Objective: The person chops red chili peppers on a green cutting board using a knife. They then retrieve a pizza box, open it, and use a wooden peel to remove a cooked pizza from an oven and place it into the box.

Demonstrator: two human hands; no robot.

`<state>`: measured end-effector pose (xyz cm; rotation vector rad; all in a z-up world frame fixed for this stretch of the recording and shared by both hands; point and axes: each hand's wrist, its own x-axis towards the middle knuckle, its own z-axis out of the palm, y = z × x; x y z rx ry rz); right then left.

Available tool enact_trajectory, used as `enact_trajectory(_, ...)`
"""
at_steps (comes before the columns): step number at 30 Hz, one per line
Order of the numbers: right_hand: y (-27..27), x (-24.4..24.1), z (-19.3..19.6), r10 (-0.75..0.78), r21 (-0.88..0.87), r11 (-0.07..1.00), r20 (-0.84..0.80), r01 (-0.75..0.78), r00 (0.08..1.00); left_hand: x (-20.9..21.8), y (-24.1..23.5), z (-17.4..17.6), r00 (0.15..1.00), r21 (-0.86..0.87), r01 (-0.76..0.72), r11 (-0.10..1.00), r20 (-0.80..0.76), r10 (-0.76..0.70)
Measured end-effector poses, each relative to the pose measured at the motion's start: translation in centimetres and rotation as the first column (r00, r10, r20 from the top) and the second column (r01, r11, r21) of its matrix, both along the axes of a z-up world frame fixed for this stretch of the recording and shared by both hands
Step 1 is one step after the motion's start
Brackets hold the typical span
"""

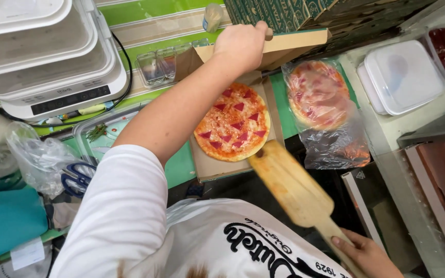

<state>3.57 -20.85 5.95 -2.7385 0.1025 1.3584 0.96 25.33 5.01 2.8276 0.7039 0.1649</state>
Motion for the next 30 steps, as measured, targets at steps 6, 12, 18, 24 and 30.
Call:
enact_trajectory(6, 3.7, -3.3, -4.6, -0.041, 0.305, 0.95, -0.077, 0.063, 0.996, -0.1, 0.5, 0.7, 1.0, -0.01, 0.031, 0.999, 0.008, -0.031)
enact_trajectory(12, 11.8, -4.9, -13.6, -0.156, 0.625, 0.758, -0.103, 0.186, 0.982, -0.4, 0.2, 1.8, 0.996, 0.011, 0.064, 0.998, -0.065, -0.063)
enact_trajectory(18, 15.1, -5.0, -13.1, -0.205, 0.644, 0.73, -0.114, 0.229, 0.972, -0.1, -0.5, 3.2, 0.992, 0.025, 0.068, 0.997, -0.113, -0.065)
enact_trajectory(24, 9.1, -4.2, -11.7, -0.251, 0.646, 0.721, -0.097, 0.253, 0.963, 1.3, 1.9, 1.9, 0.999, 0.071, 0.011, 0.997, -0.04, -0.008)
enact_trajectory(30, -3.3, -2.4, -7.8, -0.41, 0.563, 0.749, -0.019, 0.349, 0.912, -1.5, -2.9, 4.8, 0.993, -0.079, 0.003, 0.997, -0.118, -0.013)
